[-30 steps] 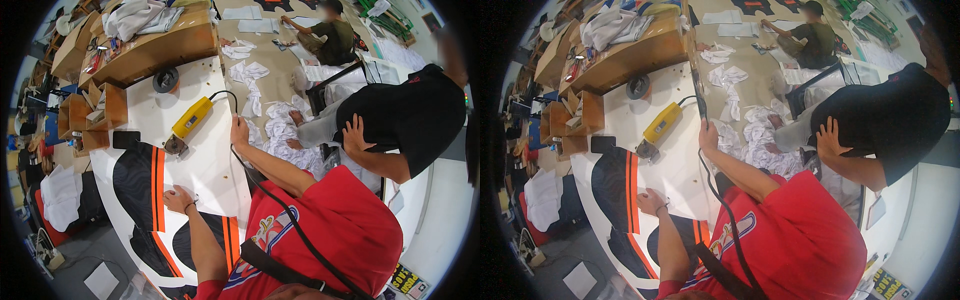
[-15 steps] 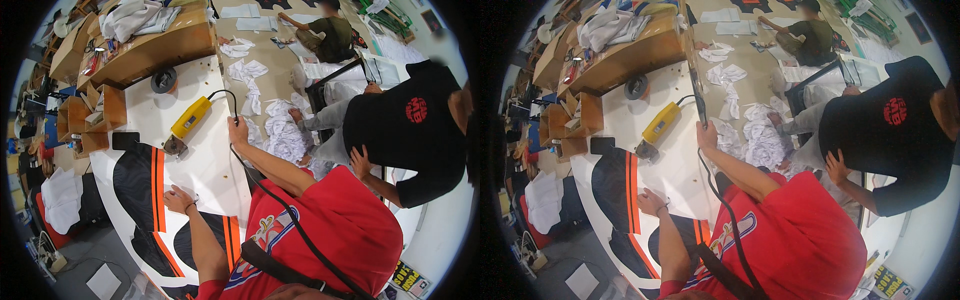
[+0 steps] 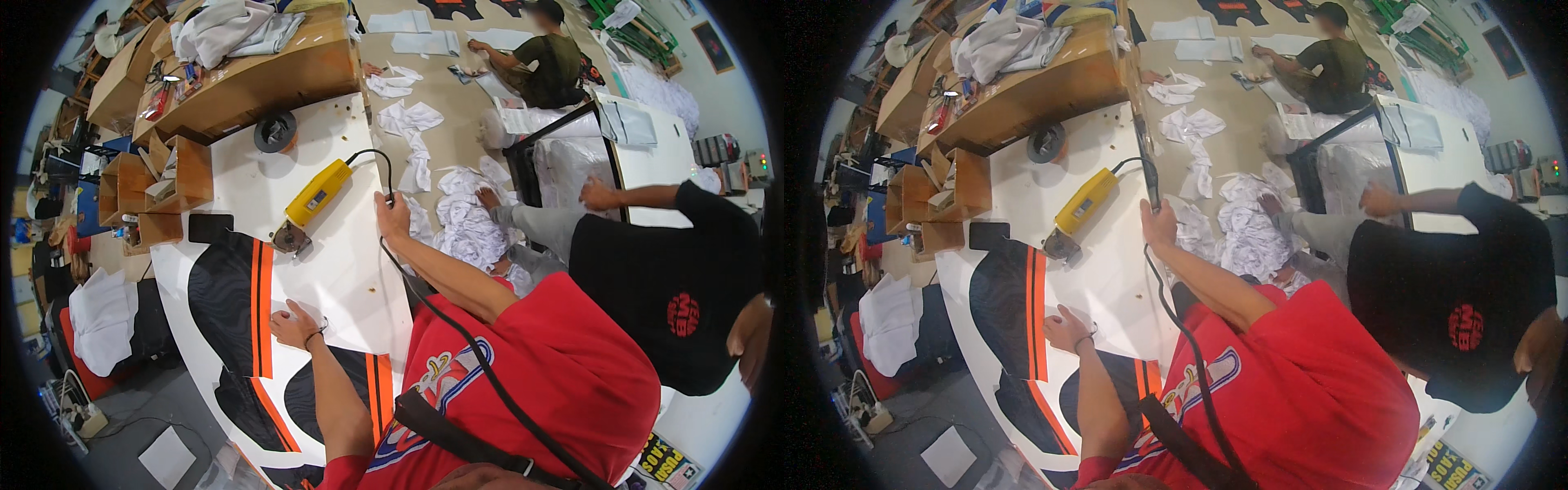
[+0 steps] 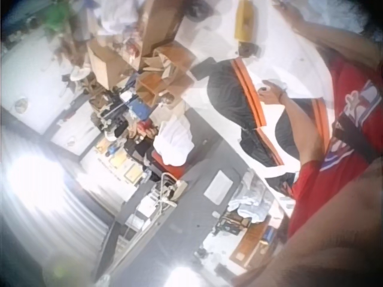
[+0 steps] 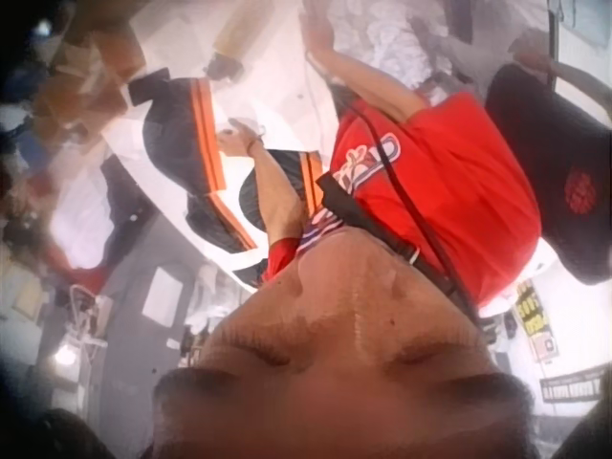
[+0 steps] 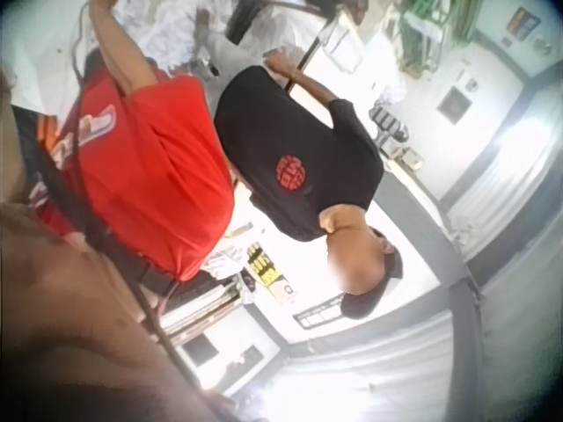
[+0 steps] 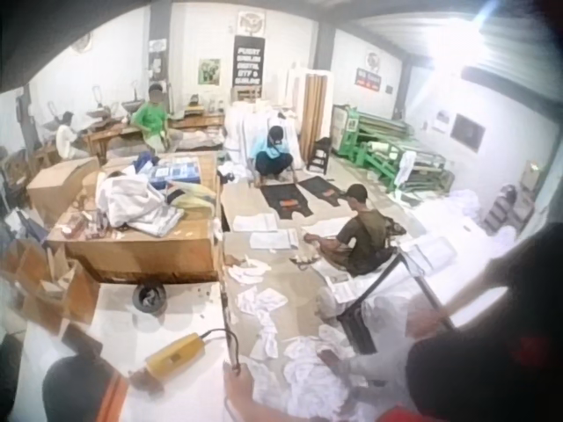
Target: The person assembles a black and orange jersey by placing orange stripes and white paper templates onto black fabric pieces on a table. They smooth the materials and handle a finished jersey with the number 26.
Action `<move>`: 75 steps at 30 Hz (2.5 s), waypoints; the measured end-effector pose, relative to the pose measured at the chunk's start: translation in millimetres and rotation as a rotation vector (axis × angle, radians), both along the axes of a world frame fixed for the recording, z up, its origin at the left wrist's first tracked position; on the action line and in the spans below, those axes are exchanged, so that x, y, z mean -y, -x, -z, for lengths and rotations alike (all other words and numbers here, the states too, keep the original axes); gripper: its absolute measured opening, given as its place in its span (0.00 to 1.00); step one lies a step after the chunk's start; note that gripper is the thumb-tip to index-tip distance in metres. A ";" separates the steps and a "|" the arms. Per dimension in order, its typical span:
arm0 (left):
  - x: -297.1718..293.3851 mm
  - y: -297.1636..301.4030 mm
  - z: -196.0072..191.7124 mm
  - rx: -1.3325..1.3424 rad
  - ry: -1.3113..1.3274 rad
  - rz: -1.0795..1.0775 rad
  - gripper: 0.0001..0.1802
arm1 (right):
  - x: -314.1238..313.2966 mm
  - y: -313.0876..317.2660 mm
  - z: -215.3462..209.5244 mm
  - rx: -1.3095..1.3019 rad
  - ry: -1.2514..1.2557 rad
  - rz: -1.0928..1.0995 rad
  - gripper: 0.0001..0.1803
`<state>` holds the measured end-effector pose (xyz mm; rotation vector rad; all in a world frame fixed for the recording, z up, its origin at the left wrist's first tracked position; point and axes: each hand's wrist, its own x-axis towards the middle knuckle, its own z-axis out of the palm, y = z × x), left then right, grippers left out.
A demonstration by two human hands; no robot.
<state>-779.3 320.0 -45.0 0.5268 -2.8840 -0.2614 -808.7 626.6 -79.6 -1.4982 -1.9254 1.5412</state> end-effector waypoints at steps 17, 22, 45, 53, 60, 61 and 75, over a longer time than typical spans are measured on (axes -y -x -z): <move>-2.4 -0.7 -2.9 0.025 0.028 -0.015 0.22 | -0.6 -0.2 -1.7 -0.055 -0.007 0.044 0.28; -0.4 -2.2 0.0 -0.016 0.007 -0.003 0.22 | 0.2 -2.4 -0.1 -0.079 -0.044 0.041 0.29; 12.8 -3.5 6.7 -0.196 -0.059 0.046 0.23 | 2.6 -1.1 0.3 -0.204 0.020 -0.014 0.31; 9.6 0.0 -1.0 -0.222 -0.193 0.055 0.24 | -25.8 3.2 41.3 -0.235 0.047 -0.133 0.36; 28.4 -12.3 -13.4 -0.029 -0.399 0.081 0.22 | -6.4 6.2 -9.1 -0.193 0.255 -0.199 0.37; 41.7 -21.7 -19.1 0.007 -0.696 0.112 0.21 | -6.8 4.9 -9.4 -0.194 0.261 -0.188 0.37; 156.1 -403.4 -49.7 -0.306 -0.715 -0.606 0.08 | -48.4 -18.2 50.4 -0.339 0.789 0.456 0.28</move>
